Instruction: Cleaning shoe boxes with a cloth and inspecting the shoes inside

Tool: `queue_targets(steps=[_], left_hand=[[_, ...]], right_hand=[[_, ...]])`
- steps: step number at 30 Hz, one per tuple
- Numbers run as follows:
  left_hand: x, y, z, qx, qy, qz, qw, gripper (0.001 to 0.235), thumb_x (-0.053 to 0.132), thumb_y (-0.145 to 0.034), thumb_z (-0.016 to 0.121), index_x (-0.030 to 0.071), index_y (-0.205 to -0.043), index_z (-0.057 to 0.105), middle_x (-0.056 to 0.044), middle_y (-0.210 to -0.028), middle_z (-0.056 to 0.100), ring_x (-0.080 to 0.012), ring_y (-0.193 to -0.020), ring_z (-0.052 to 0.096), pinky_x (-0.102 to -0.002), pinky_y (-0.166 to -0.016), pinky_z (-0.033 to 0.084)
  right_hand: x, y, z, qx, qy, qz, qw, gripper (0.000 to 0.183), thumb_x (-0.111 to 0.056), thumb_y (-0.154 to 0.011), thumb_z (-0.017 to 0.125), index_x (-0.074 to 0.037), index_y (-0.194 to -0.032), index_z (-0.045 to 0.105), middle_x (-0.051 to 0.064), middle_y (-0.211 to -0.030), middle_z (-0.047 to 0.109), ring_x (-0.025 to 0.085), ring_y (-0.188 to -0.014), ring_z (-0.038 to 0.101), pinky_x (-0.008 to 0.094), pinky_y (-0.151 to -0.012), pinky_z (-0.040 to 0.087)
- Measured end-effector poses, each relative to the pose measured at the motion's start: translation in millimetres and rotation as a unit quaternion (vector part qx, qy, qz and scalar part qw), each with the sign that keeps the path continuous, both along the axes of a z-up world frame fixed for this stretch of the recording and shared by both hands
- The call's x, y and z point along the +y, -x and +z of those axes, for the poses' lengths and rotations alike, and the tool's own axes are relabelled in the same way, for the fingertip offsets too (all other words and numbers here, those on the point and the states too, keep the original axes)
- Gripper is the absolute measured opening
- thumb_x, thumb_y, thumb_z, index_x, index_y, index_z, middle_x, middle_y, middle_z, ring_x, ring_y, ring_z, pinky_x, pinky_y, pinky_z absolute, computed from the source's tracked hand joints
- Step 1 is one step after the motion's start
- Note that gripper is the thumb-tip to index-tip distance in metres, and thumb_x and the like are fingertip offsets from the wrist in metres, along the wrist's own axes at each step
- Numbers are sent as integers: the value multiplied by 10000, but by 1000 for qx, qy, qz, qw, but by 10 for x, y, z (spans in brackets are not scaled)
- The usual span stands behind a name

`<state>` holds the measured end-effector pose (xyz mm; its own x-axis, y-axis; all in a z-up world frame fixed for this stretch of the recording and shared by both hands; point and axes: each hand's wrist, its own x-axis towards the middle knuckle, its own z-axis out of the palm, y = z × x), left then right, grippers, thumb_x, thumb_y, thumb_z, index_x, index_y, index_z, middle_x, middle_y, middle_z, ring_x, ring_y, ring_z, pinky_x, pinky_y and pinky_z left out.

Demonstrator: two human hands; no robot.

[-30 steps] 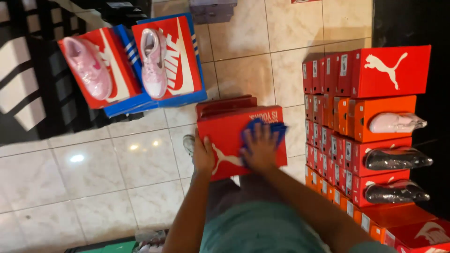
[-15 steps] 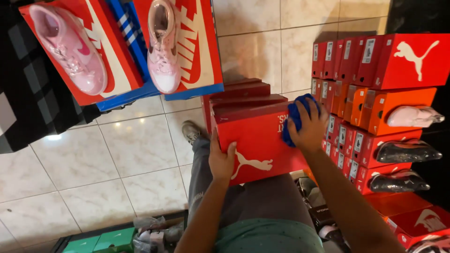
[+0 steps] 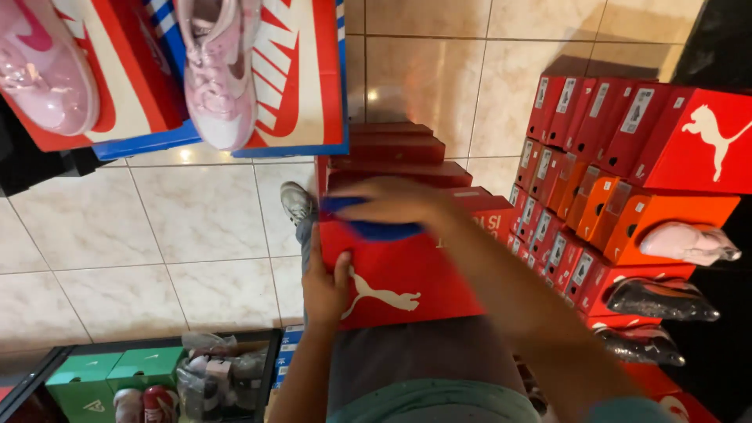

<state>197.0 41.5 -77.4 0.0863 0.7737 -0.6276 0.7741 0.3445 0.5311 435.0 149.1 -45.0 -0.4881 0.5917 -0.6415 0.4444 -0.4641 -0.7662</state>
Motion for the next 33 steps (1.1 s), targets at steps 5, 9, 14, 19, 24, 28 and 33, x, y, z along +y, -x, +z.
queue_targets(steps=[5, 9, 14, 19, 24, 28, 33], left_hand=[[62, -35, 39, -38, 15, 29, 999, 757, 512, -968, 550, 220, -1624, 308, -276, -1294, 649, -512, -1133, 651, -606, -916, 553], [91, -78, 53, -58, 3, 36, 998, 734, 459, -986, 559, 145, -1608, 327, -306, -1264, 655, -545, -1116, 650, -615, -915, 562], [-60, 52, -80, -79, 4, 38, 996, 699, 215, -919, 654, 37, -1537, 379, -217, -1265, 706, -313, -974, 759, -363, -763, 600], [-63, 59, -95, -88, 21, 46, 995, 689, 193, -920, 634, 81, -1545, 369, -190, -1192, 731, -279, -848, 752, -351, -699, 592], [-10, 41, -54, -84, -3, 20, 996, 687, 274, -933, 626, 37, -1524, 369, -235, -1421, 601, -370, -1113, 710, -394, -862, 585], [-24, 39, -97, -80, 2, 23, 997, 675, 269, -919, 644, 54, -1512, 401, -231, -1443, 587, -375, -1178, 681, -401, -901, 568], [-162, 106, -226, -41, 1, 23, 999, 673, 210, -869, 698, 47, -1481, 470, -203, -1080, 738, -323, -808, 733, -385, -707, 582]], right_hand=[[-563, -1228, -193, -195, 202, 11, 960, 660, -626, -885, 558, -254, -1426, 634, 239, -1328, 685, 448, -1292, 601, 524, -1133, 427], [-401, -860, -406, -262, 166, 112, 944, 655, -661, -908, 443, -373, -1484, 558, 127, -1397, 660, 346, -1326, 600, 560, -1136, 414], [-20, 510, -584, -112, -53, 8, 992, 392, -418, -882, 480, -184, -1090, 716, 100, -1159, 749, 407, -994, 677, 508, -812, 536], [-226, -76, -499, -74, -4, 4, 997, 557, -497, -891, 516, -204, -1348, 640, 75, -1273, 712, 303, -1015, 706, 392, -826, 550], [-772, -1325, -400, -177, 157, 20, 971, 541, -524, -899, 515, -279, -1357, 668, 3, -1238, 745, 188, -951, 722, 326, -854, 532], [-798, -1433, -387, -176, 197, -29, 964, 456, -409, -903, 535, -237, -1285, 718, 4, -1157, 781, 205, -906, 697, 318, -788, 534], [-368, -308, -685, -191, 127, 93, 969, 493, -386, -903, 461, -225, -1339, 625, 79, -1338, 670, 352, -1064, 681, 467, -886, 531]])
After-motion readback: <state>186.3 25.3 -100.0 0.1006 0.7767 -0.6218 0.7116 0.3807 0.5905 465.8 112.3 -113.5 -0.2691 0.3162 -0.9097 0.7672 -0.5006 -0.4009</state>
